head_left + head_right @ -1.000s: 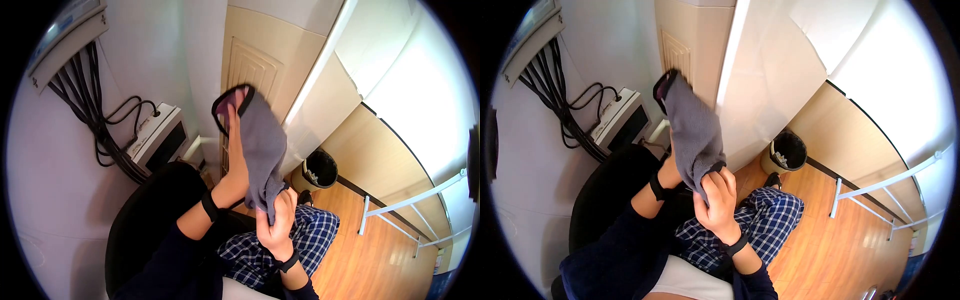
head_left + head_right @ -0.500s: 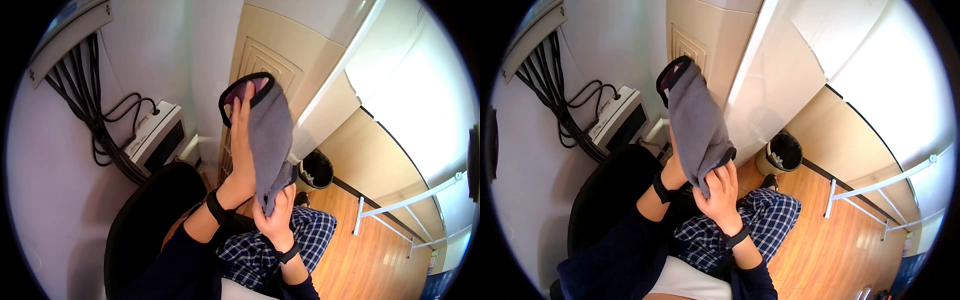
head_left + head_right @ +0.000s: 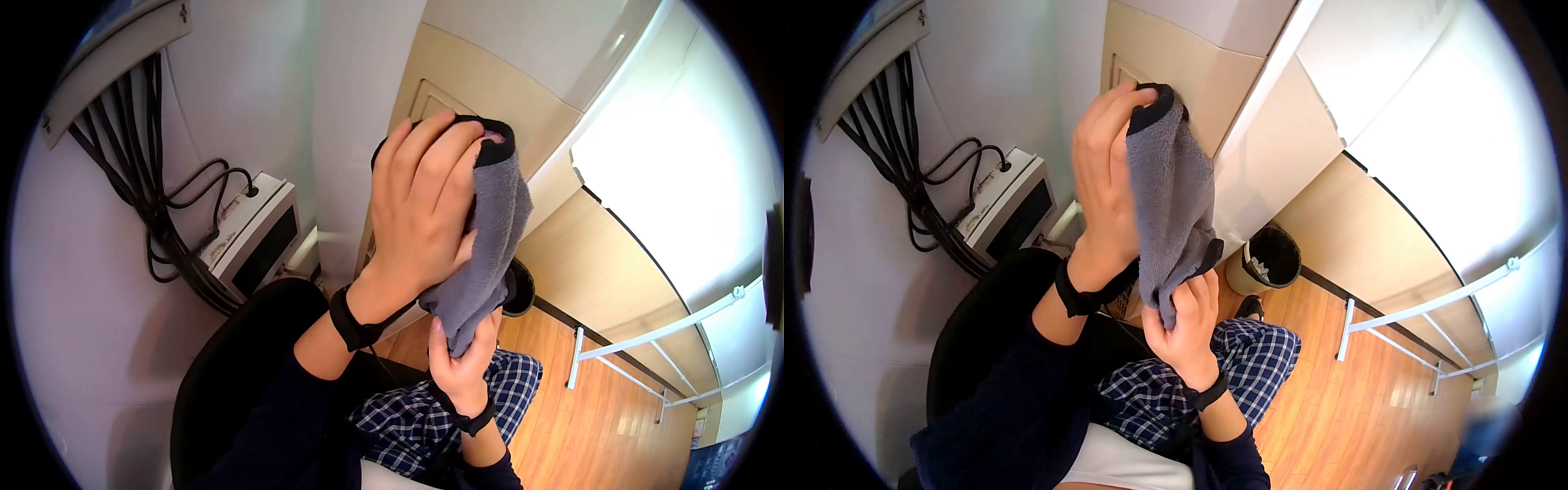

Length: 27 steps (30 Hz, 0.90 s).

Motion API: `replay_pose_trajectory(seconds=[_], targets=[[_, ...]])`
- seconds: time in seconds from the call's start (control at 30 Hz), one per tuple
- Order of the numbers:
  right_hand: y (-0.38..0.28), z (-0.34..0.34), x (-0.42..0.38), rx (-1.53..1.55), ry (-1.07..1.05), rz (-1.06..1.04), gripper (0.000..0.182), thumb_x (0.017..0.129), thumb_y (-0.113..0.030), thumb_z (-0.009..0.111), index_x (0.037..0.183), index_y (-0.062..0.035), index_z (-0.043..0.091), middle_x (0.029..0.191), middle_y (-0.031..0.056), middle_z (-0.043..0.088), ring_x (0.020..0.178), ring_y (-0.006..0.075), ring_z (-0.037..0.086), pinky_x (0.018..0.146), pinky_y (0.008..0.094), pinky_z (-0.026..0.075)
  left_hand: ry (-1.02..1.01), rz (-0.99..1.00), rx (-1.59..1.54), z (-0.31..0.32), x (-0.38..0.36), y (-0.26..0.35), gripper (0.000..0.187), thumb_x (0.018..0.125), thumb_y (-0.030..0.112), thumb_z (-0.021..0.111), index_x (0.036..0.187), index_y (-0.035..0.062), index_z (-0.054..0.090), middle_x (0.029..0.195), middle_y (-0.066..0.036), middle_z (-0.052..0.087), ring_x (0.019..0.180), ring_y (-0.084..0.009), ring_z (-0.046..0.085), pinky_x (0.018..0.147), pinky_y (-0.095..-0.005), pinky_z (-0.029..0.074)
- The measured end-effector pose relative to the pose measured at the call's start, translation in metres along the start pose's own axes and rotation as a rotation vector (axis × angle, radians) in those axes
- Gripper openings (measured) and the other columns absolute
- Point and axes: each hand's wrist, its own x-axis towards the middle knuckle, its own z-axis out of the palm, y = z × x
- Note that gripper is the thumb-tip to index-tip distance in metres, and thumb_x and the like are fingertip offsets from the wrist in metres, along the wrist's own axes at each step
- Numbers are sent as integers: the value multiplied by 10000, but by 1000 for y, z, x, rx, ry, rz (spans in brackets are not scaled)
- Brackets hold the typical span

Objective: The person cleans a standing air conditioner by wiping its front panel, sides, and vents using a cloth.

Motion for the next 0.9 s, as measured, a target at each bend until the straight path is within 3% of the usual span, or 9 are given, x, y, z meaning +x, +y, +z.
replay_pose_trajectory(seconds=[0.13,0.27,0.4,0.43,0.63,0.73,0.9], targets=[[-2,2,18,12,2,-105,628,624,28,646,1218,-59,459,1110,184,551,1014,415,513,884,473,406,-32,-205,90,-6,2,-19,473,754,223,572,1159,-9,498,1243,-110,476,1169,-299,426,976,-428,296],[-7,8,28,-5,-24,-176,681,621,26,634,1270,-68,450,1123,176,565,1015,393,524,893,468,409,-14,-152,88,-5,2,-22,434,769,188,556,1161,7,508,1224,-114,483,1157,-295,427,952,-409,306],[-3,6,17,-6,65,-149,625,619,26,614,1220,-47,460,1062,189,547,958,401,521,872,487,415,83,-60,-18,3,7,-4,363,722,104,565,1079,37,564,1149,-74,528,1110,-274,475,922,-410,357],[4,-1,3,-18,1,-150,626,776,17,586,1329,-23,296,1290,245,409,1169,389,433,971,456,345,86,-41,-33,4,8,5,341,721,100,564,1057,48,579,1131,-62,538,1096,-269,485,914,-415,367],[3,-4,-4,18,-49,-65,573,838,13,526,1345,-18,260,1295,243,398,1175,360,430,983,446,333,70,-75,88,-5,10,2,343,706,67,570,1048,89,588,1121,-38,548,1114,-254,480,926,-417,365],[0,5,5,47,57,-96,631,658,66,570,1264,-29,420,1107,205,541,988,413,528,878,467,413,79,-140,165,-4,9,-20,373,708,58,569,1078,101,570,1143,-35,540,1144,-253,463,942,-403,351],[-6,6,13,15,-20,-103,604,666,68,573,1247,-33,445,1110,219,542,1010,427,524,927,503,392,92,-166,192,-1,4,-24,379,719,41,555,1091,114,562,1158,-42,532,1162,-259,457,942,-397,352]])
